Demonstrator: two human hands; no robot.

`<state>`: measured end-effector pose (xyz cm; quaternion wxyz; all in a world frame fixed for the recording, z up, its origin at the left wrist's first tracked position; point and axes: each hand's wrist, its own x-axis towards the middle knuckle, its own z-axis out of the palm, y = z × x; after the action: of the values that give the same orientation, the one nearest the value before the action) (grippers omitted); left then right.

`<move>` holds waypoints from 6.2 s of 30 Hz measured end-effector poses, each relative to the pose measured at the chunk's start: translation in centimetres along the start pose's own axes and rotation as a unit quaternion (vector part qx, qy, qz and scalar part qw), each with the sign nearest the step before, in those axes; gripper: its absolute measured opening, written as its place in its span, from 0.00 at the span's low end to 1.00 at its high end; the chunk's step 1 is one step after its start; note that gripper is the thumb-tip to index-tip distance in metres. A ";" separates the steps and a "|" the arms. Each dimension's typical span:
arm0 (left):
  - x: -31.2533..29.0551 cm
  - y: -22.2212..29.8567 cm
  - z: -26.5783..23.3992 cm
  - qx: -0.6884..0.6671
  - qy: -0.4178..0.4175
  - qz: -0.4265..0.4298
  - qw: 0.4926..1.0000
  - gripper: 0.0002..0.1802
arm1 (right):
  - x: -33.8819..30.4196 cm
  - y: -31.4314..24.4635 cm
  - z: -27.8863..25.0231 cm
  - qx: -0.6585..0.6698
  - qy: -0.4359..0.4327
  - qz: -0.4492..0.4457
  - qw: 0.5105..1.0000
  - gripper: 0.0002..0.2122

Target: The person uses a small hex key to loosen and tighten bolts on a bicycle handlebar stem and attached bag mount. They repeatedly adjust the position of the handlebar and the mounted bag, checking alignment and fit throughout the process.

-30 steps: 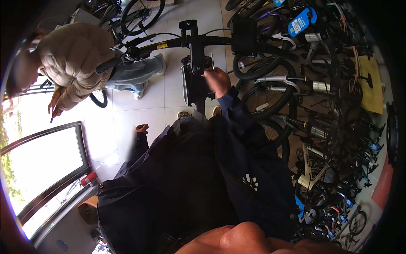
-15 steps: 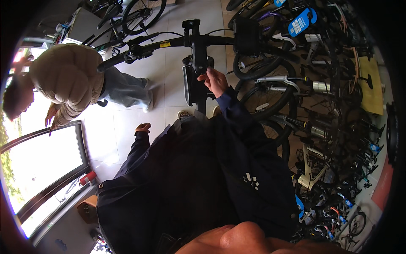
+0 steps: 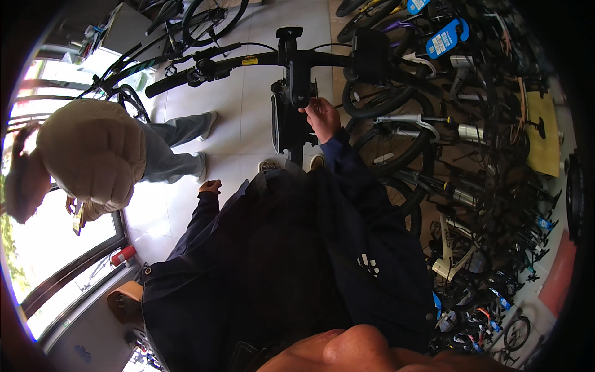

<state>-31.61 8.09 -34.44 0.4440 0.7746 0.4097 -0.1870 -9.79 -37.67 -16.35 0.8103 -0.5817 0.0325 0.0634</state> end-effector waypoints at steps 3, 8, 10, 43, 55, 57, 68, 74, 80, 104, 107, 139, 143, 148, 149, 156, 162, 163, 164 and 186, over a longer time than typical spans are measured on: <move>0.1 -0.4 0.1 -0.018 -0.007 0.006 1.000 0.21 | -0.1 -0.2 0.1 -0.054 0.004 -0.002 0.999 0.09; 0.3 -0.4 0.5 -0.025 -0.008 -0.003 1.000 0.21 | 0.0 -0.3 0.3 -0.015 -0.028 0.025 0.999 0.09; 0.3 -0.3 0.7 -0.046 -0.011 0.011 0.999 0.22 | 0.0 -0.4 0.3 -0.025 -0.028 0.035 0.999 0.10; -1.8 6.5 1.7 -0.087 0.026 0.100 0.991 0.17 | -1.1 -7.4 -4.0 -0.533 -0.055 -0.268 0.801 0.07; -1.2 4.5 3.3 -0.133 0.003 0.049 0.990 0.18 | 0.5 -6.7 -5.4 -0.544 -0.055 -0.307 0.779 0.07; -1.5 5.1 3.3 -0.126 -0.065 0.090 0.986 0.16 | 1.3 -6.6 -5.7 -0.543 -0.068 -0.335 0.767 0.06; -5.3 8.4 -1.7 -0.024 -0.207 0.225 0.952 0.19 | 3.5 -8.2 -6.5 -0.583 -0.184 -0.321 0.724 0.05; 4.0 8.7 -37.4 -0.345 0.516 0.106 0.777 0.42 | 2.7 -9.2 -6.1 -0.605 -0.188 -0.283 0.720 0.06; 6.6 15.4 -32.0 -0.405 0.431 0.170 0.789 0.25 | 1.9 -9.9 -5.2 -0.621 -0.171 -0.282 0.712 0.07; -16.3 34.0 19.8 -0.175 -0.374 0.182 0.892 0.16 | 3.5 -8.2 -6.2 -0.493 -0.169 -0.252 0.815 0.05; -17.4 36.1 22.7 -0.254 -0.366 0.140 0.884 0.13 | 3.5 -7.7 -6.7 -0.454 -0.156 -0.227 0.848 0.06; -18.8 38.8 22.5 -0.436 -0.299 0.096 0.843 0.16 | -0.4 -6.8 -12.2 -0.259 0.018 -0.057 0.964 0.15; -18.9 38.6 22.6 -0.428 -0.306 0.085 0.846 0.17 | 0.8 -5.9 -14.7 -0.185 -0.027 0.020 0.982 0.18; -18.8 38.3 22.8 -0.438 -0.306 0.099 0.840 0.17 | 3.1 -3.2 -16.0 0.123 -0.016 0.345 0.930 0.19; -18.6 38.4 22.9 -0.433 -0.297 0.101 0.845 0.18 | 2.8 -2.6 -15.6 0.063 -0.010 0.249 0.967 0.19; -17.8 38.3 23.3 -0.432 -0.288 0.116 0.847 0.17 | 1.0 -3.9 -14.1 -0.141 -0.029 0.211 0.967 0.18; -17.7 38.2 23.4 -0.418 -0.277 0.131 0.855 0.17 | -1.3 -5.4 -12.4 -0.375 0.001 -0.125 0.919 0.17; -17.7 38.3 23.4 -0.428 -0.274 0.132 0.851 0.17 | -1.3 -5.5 -12.5 -0.417 -0.004 -0.239 0.877 0.18; -17.8 38.3 23.4 -0.446 -0.280 0.150 0.837 0.17 | -1.1 -5.6 -12.9 -0.385 -0.014 -0.163 0.908 0.18; -17.4 38.4 23.5 -0.375 -0.199 0.143 0.894 0.21 | -1.2 -4.7 -13.5 -0.493 0.026 -0.199 0.847 0.17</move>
<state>-9.47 -30.19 -15.18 0.7960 0.5472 0.2370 -0.1041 -9.99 -52.06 -16.10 0.4114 -0.8997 -0.0985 -0.1071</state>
